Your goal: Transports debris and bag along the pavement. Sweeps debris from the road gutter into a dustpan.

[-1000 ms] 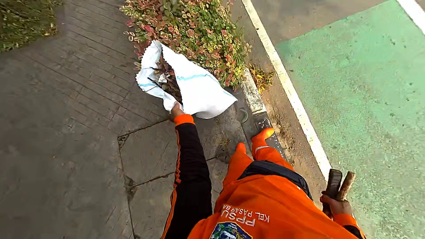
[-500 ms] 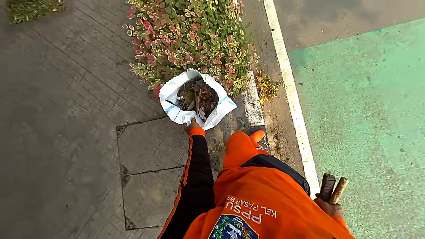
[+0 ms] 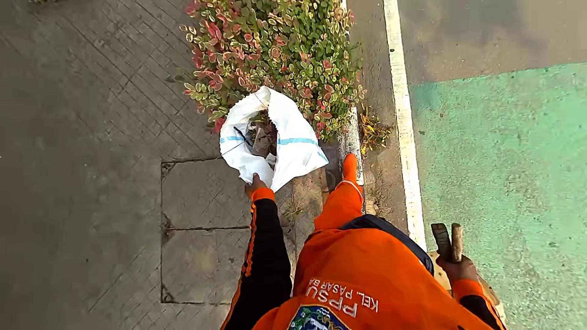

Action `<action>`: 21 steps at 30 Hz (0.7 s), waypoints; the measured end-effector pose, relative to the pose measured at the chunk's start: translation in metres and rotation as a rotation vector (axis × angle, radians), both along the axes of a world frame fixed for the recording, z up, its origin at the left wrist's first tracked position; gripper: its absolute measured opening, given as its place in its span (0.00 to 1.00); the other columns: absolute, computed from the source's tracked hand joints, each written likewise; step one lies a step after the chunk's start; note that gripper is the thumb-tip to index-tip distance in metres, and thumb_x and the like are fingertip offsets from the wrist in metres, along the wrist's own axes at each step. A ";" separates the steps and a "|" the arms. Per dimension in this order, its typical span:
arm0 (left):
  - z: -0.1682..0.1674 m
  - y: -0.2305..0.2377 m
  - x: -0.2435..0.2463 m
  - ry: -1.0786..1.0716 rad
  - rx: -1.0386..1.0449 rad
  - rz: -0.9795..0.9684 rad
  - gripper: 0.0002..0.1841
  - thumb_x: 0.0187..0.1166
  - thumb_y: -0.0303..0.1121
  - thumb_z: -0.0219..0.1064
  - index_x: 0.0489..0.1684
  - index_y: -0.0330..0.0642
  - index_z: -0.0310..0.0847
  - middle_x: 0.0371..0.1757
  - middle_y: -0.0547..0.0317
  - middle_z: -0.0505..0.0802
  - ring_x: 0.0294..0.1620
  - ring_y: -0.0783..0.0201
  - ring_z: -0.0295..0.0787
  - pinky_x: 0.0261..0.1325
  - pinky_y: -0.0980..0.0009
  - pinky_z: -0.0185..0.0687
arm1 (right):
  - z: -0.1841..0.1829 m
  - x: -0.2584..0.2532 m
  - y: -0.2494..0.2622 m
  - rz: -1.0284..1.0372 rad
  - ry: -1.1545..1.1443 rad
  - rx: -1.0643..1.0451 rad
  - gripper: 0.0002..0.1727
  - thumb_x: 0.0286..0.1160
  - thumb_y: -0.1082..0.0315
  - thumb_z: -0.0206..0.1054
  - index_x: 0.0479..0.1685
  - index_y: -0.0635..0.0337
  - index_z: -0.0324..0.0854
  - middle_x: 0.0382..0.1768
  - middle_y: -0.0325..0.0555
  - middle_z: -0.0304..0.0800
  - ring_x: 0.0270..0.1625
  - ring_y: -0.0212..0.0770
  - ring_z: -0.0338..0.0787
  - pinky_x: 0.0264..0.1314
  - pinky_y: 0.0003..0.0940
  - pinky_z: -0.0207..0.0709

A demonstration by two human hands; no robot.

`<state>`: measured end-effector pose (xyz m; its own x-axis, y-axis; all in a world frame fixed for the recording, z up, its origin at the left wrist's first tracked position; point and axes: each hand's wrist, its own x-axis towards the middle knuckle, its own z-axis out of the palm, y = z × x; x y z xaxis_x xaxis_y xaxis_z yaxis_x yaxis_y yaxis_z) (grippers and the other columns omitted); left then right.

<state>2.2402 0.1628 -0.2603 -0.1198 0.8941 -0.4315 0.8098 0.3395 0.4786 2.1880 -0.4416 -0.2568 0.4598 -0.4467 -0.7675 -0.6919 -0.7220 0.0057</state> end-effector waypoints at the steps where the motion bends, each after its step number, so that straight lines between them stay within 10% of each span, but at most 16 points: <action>1: 0.007 -0.004 0.005 0.056 0.055 -0.051 0.35 0.83 0.45 0.71 0.81 0.29 0.67 0.75 0.31 0.82 0.78 0.44 0.78 0.79 0.50 0.72 | -0.003 0.010 0.003 0.031 0.012 0.003 0.25 0.61 0.63 0.83 0.56 0.70 0.88 0.55 0.71 0.91 0.63 0.69 0.89 0.67 0.71 0.76; 5: 0.031 -0.028 0.021 0.217 0.498 -0.514 0.48 0.69 0.55 0.77 0.86 0.36 0.63 0.85 0.31 0.70 0.88 0.35 0.61 0.88 0.45 0.55 | -0.004 0.052 0.014 0.135 0.034 0.004 0.24 0.63 0.62 0.82 0.55 0.70 0.89 0.54 0.71 0.91 0.63 0.69 0.89 0.68 0.71 0.75; 8: 0.026 -0.039 0.063 0.232 0.192 -0.624 0.58 0.62 0.57 0.83 0.92 0.38 0.54 0.80 0.32 0.78 0.82 0.37 0.73 0.85 0.40 0.62 | -0.006 0.090 0.014 0.166 0.006 0.024 0.23 0.63 0.63 0.82 0.55 0.68 0.89 0.54 0.70 0.92 0.61 0.69 0.90 0.67 0.71 0.76; 12: 0.027 -0.059 0.127 0.268 -0.117 -0.866 0.22 0.80 0.39 0.72 0.66 0.32 0.84 0.63 0.32 0.90 0.70 0.36 0.85 0.74 0.37 0.74 | -0.001 0.155 0.012 0.159 -0.095 0.060 0.24 0.63 0.64 0.83 0.57 0.69 0.88 0.53 0.69 0.92 0.59 0.68 0.90 0.66 0.71 0.76; 17: 0.064 -0.145 0.172 -0.019 0.268 -1.132 0.18 0.77 0.41 0.72 0.61 0.41 0.89 0.61 0.40 0.90 0.65 0.41 0.86 0.68 0.43 0.80 | 0.039 0.239 0.025 0.218 -0.276 0.053 0.32 0.61 0.63 0.86 0.60 0.78 0.83 0.56 0.76 0.89 0.63 0.71 0.88 0.72 0.70 0.73; 21: 0.060 -0.214 0.229 -0.164 -0.421 -1.510 0.24 0.80 0.35 0.68 0.76 0.47 0.80 0.71 0.46 0.87 0.67 0.49 0.87 0.71 0.49 0.82 | 0.057 0.294 0.032 0.240 -0.557 0.294 0.35 0.53 0.67 0.86 0.63 0.75 0.81 0.54 0.68 0.91 0.59 0.59 0.93 0.70 0.59 0.81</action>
<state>2.4692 -0.0508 -0.2007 0.8073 -0.0423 -0.5886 0.4619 -0.5755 0.6749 2.4821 -0.4094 -0.1995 0.8826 -0.0917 -0.4610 -0.3550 -0.7729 -0.5259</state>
